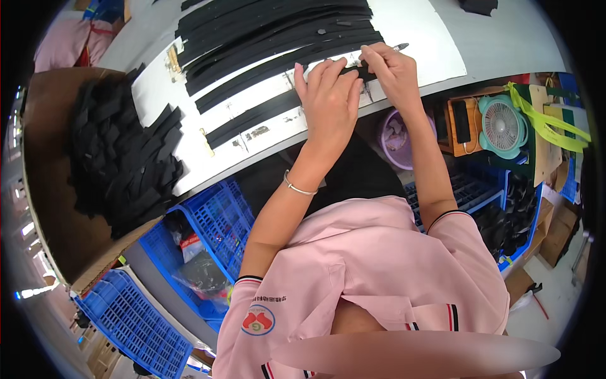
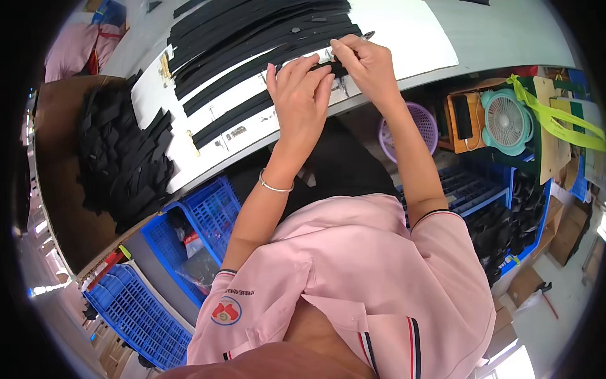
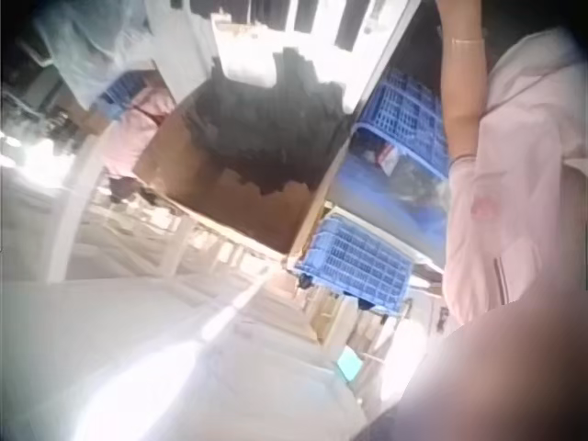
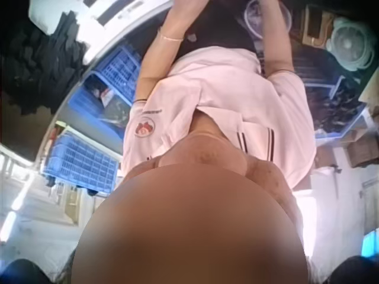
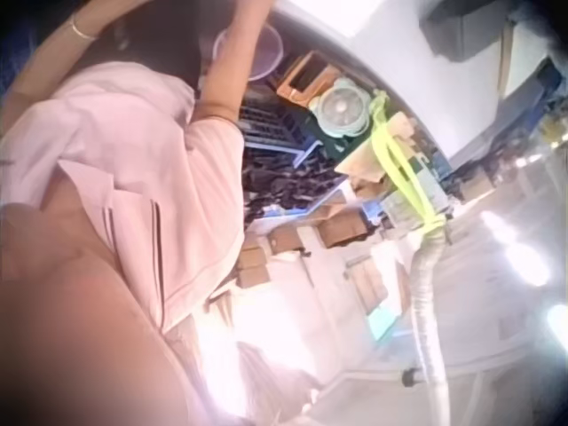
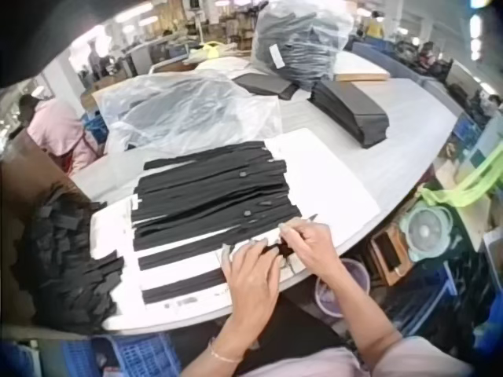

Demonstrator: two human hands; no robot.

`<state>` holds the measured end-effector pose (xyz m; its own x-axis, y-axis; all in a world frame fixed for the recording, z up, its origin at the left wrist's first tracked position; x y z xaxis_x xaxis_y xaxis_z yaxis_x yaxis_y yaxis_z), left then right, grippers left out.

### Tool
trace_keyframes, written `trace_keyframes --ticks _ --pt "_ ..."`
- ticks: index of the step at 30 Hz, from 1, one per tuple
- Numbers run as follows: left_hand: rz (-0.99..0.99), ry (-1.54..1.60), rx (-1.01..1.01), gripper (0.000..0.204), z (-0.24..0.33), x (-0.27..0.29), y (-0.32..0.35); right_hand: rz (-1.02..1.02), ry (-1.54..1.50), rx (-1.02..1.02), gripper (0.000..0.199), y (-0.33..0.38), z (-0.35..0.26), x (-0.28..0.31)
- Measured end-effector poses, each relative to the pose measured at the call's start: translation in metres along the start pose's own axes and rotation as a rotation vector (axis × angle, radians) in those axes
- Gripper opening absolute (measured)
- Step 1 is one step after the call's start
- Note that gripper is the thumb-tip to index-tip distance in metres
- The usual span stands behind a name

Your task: Marking and aligning black fabric straps on a template surface using a pen.

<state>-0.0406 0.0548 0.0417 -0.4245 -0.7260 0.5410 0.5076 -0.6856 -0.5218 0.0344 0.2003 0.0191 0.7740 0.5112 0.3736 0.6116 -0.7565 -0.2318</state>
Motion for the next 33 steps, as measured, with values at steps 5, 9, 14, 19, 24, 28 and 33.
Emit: trace_keyframes --ticks 5,9,14,19,24,28,33 --pt "0.015 -0.028 0.004 0.014 -0.002 -0.008 0.001 -0.059 0.131 0.047 0.023 -0.001 -0.005 -0.001" --pt "0.007 -0.032 -0.007 0.014 -0.001 -0.01 0.002 -0.071 0.187 0.056 0.02 0.001 0.0 -0.001" --pt "0.018 -0.066 0.006 0.012 -0.002 -0.008 0.002 -0.081 -0.001 -0.015 0.022 0.004 0.002 0.0" --pt "0.017 -0.062 -0.001 0.013 -0.001 -0.011 0.0 -0.131 0.001 0.054 0.024 0.004 0.006 0.001" --pt "0.018 -0.051 0.004 0.013 -0.001 -0.005 -0.001 -0.094 0.137 0.15 0.024 0.004 -0.008 -0.003" --pt "-0.073 -0.094 0.027 0.028 0.0 -0.008 -0.003 -0.138 0.16 0.093 0.023 0.006 -0.005 0.002" --pt "-0.171 -0.242 0.016 0.071 -0.02 -0.004 -0.03 -0.045 -0.034 0.043 0.023 0.01 -0.005 0.01"
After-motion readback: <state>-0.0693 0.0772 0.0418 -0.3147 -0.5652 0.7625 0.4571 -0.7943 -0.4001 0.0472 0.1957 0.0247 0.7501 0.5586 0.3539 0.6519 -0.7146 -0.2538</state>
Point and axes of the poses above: each hand's wrist, its own y-axis away from the middle knuckle, its own x-axis out of the back of the hand, z = x × y, the point moved 8 cm from there along -y, towards the middle knuckle, and after that the axes turned 6 degrees about y, right-handed, at the moved point
